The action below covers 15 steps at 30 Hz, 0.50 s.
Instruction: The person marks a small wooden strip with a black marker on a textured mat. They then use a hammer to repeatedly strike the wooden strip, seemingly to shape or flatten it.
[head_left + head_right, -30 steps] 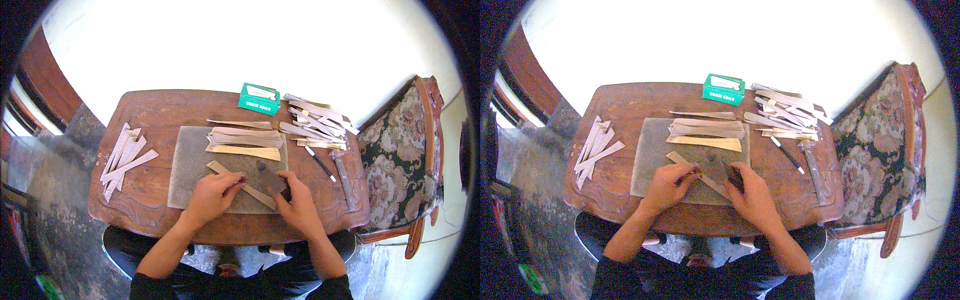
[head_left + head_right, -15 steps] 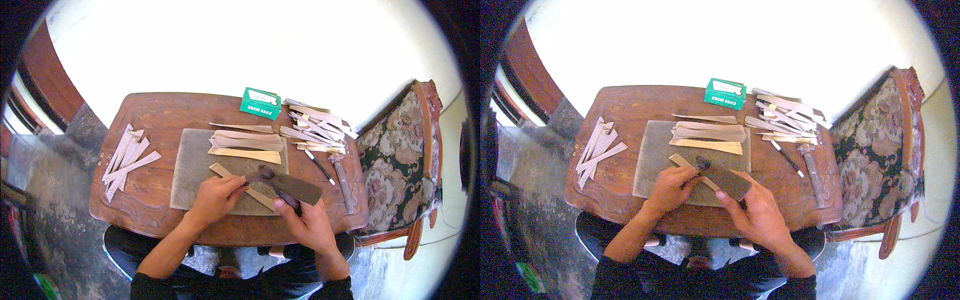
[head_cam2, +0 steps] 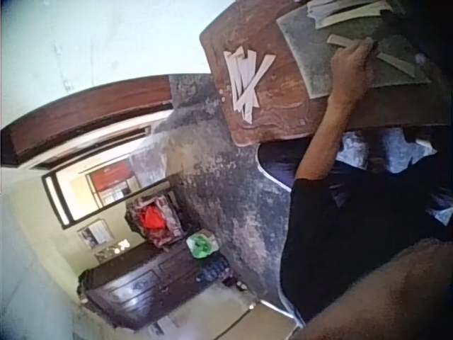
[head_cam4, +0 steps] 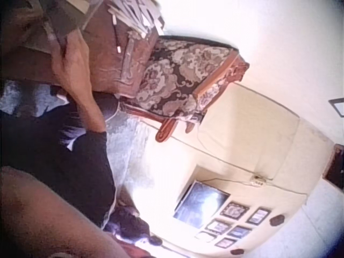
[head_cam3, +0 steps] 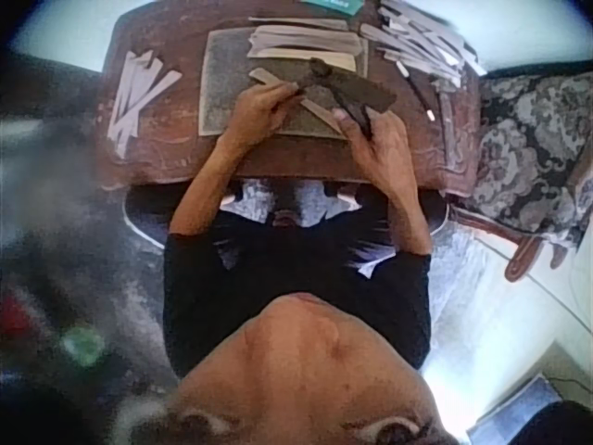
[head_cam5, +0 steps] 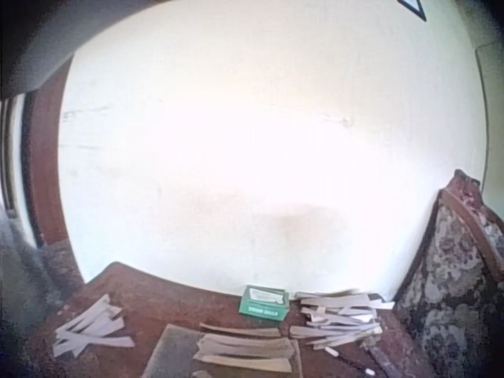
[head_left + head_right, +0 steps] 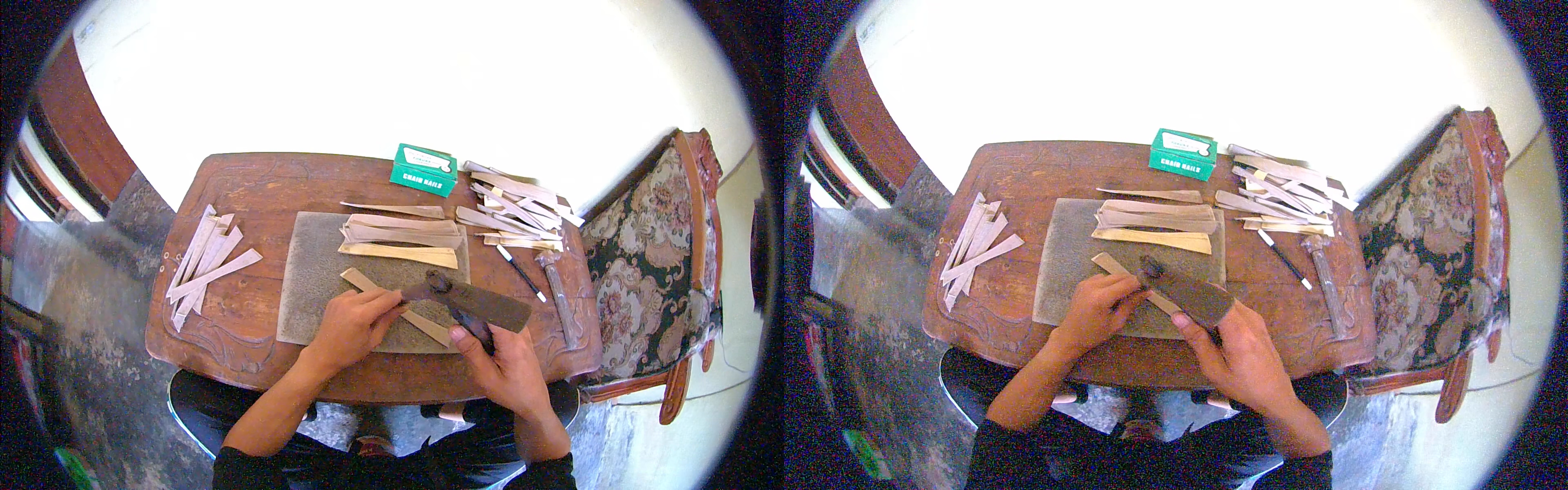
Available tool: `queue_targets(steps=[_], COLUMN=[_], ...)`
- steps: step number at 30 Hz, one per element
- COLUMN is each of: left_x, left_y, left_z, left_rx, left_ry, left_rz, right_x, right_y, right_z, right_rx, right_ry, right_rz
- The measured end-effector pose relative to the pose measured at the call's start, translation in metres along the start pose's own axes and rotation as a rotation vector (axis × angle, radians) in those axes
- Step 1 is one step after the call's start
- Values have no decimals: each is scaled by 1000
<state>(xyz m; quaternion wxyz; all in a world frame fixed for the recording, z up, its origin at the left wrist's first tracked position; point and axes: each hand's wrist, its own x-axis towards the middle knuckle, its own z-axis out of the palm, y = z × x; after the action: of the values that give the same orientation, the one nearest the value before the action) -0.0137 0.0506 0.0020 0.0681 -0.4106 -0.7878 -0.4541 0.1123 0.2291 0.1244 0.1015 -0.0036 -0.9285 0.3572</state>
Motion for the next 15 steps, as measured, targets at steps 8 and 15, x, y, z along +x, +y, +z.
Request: queue_targets(steps=[8, 15], left_x=[-2, 1], left_y=[-4, -2], left_z=[1, 2], left_rx=[-12, -16], left_ry=[-14, -5], left_rz=[13, -12], right_x=[6, 2], right_y=[-8, -10], right_z=[-5, -7], right_rx=[26, 16], right_ry=[2, 113], right_rz=[46, 22])
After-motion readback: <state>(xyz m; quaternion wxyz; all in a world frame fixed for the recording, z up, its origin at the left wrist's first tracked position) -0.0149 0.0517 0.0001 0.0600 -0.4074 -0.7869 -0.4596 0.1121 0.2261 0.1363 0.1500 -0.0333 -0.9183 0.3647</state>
